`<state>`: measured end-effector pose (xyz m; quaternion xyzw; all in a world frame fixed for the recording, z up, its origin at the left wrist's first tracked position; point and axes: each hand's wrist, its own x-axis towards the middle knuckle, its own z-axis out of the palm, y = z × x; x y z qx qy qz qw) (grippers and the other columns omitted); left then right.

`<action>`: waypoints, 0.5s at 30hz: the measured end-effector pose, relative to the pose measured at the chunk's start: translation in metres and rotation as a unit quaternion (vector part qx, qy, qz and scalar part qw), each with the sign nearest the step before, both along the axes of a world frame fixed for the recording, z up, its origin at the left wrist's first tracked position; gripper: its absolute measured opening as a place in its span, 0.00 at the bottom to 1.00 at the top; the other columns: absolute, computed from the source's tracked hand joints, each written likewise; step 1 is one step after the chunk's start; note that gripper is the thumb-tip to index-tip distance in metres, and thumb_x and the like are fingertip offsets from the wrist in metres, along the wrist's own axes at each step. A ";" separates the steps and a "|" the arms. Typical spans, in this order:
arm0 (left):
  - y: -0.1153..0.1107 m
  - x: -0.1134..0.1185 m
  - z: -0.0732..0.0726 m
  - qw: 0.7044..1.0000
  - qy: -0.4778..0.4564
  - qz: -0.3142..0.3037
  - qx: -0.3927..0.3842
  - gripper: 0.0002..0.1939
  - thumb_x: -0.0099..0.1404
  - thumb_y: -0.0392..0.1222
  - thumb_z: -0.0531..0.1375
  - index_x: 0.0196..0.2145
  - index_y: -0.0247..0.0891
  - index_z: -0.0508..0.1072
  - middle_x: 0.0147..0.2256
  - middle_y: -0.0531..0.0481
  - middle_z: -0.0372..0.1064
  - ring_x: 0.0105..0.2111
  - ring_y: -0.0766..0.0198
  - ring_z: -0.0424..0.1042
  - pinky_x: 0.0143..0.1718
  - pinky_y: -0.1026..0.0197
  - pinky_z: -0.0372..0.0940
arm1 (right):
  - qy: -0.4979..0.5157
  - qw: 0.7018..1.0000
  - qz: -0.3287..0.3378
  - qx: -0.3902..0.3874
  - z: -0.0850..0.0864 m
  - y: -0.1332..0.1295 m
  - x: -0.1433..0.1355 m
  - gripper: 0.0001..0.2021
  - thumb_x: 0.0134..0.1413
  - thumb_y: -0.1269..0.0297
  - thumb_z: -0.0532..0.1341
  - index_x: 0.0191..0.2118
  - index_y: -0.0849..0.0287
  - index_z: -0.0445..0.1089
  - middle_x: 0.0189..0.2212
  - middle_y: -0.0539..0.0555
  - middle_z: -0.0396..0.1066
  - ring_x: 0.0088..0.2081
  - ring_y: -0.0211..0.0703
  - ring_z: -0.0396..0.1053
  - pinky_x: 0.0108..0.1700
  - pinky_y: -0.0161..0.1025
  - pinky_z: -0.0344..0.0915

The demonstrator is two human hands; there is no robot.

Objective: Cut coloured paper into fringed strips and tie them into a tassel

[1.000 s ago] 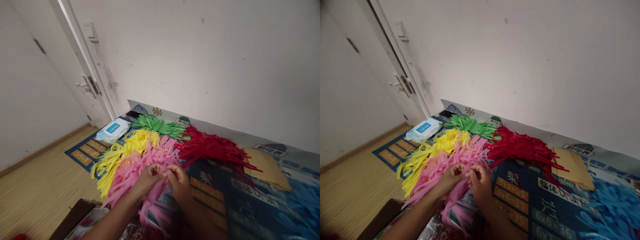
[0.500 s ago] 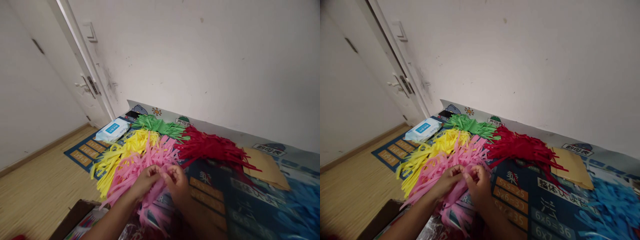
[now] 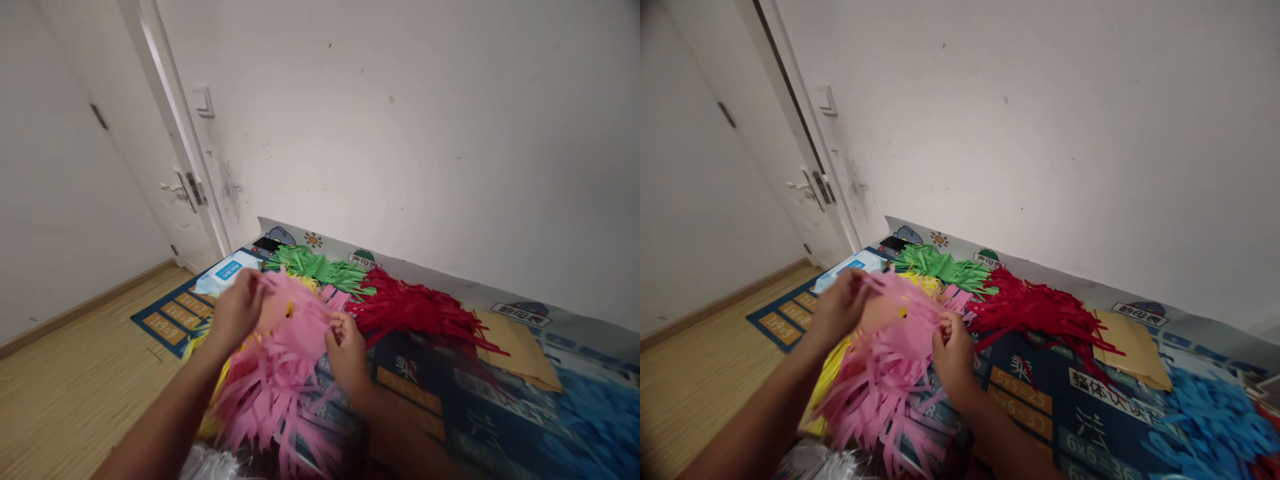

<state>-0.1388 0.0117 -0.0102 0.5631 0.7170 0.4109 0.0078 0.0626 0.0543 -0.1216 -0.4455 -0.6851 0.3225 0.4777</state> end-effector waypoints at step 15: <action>0.043 0.111 0.059 0.845 0.443 -0.177 0.241 0.09 0.66 0.34 0.55 0.32 0.40 0.75 0.27 0.49 0.70 0.29 0.58 0.65 0.28 0.59 0.53 | 0.175 0.981 0.074 -0.047 0.049 -0.041 0.031 0.18 0.61 0.55 0.53 0.51 0.54 0.71 0.47 0.54 0.72 0.48 0.46 0.69 0.49 0.40 0.66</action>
